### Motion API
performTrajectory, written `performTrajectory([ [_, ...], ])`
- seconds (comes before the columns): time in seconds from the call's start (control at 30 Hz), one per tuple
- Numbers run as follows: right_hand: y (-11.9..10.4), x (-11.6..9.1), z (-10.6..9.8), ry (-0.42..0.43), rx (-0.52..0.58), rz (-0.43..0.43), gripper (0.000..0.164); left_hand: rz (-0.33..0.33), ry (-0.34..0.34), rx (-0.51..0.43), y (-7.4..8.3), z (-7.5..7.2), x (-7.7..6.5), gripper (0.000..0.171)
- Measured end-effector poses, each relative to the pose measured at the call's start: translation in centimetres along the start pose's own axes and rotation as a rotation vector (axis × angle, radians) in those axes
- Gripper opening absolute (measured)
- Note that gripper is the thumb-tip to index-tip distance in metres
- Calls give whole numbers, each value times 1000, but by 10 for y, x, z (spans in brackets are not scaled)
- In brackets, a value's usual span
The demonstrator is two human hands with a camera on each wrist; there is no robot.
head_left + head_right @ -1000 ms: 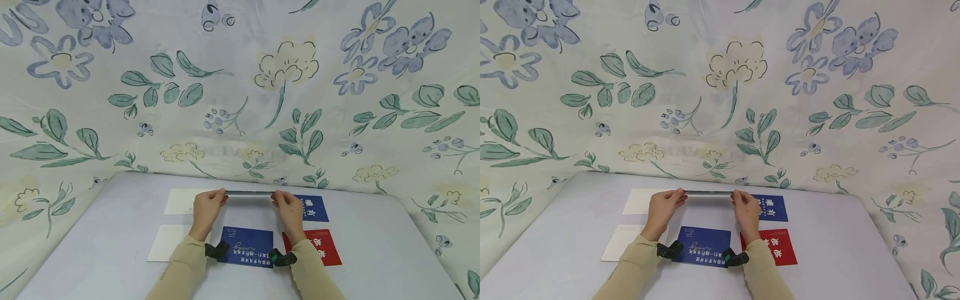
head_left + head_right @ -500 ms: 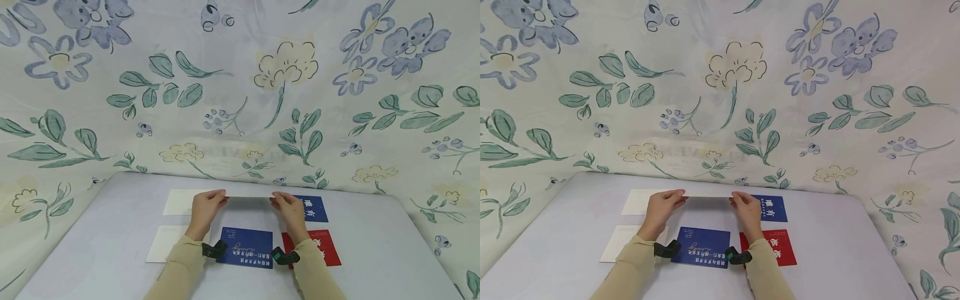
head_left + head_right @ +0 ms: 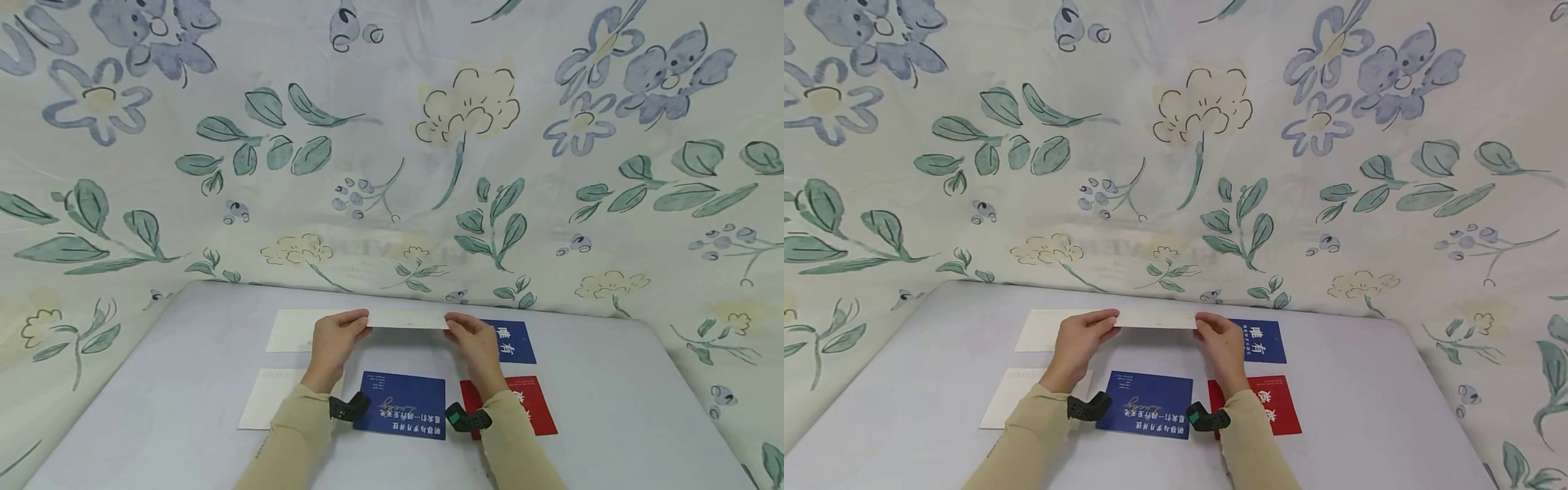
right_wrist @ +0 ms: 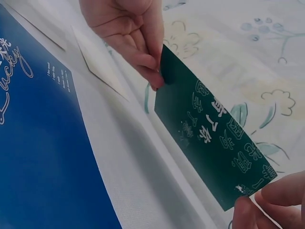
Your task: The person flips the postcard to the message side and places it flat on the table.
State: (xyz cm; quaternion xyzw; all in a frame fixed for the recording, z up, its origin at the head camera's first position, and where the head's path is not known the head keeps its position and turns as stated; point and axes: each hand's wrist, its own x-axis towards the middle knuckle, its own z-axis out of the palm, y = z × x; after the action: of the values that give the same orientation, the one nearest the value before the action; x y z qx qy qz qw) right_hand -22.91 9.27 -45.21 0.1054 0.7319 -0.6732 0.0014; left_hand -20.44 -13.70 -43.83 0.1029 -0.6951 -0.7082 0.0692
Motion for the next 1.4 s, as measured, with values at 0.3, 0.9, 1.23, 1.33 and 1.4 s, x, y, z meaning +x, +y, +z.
performTrajectory([
  [0.3,2,2,0,-11,5,-18,23,10,4,33,-2,-1,0,23],
  [0.9,5,1,0,-9,-48,-45,24,35,30,267,-4,2,1,25],
  [1.23,8,2,2,34,-184,-112,23,84,56,393,-5,2,-1,24],
  [1.33,9,1,3,48,-220,-130,23,85,72,423,-6,2,-1,22],
  [1.4,9,0,4,43,-237,-146,24,88,82,445,-7,2,-1,22],
])
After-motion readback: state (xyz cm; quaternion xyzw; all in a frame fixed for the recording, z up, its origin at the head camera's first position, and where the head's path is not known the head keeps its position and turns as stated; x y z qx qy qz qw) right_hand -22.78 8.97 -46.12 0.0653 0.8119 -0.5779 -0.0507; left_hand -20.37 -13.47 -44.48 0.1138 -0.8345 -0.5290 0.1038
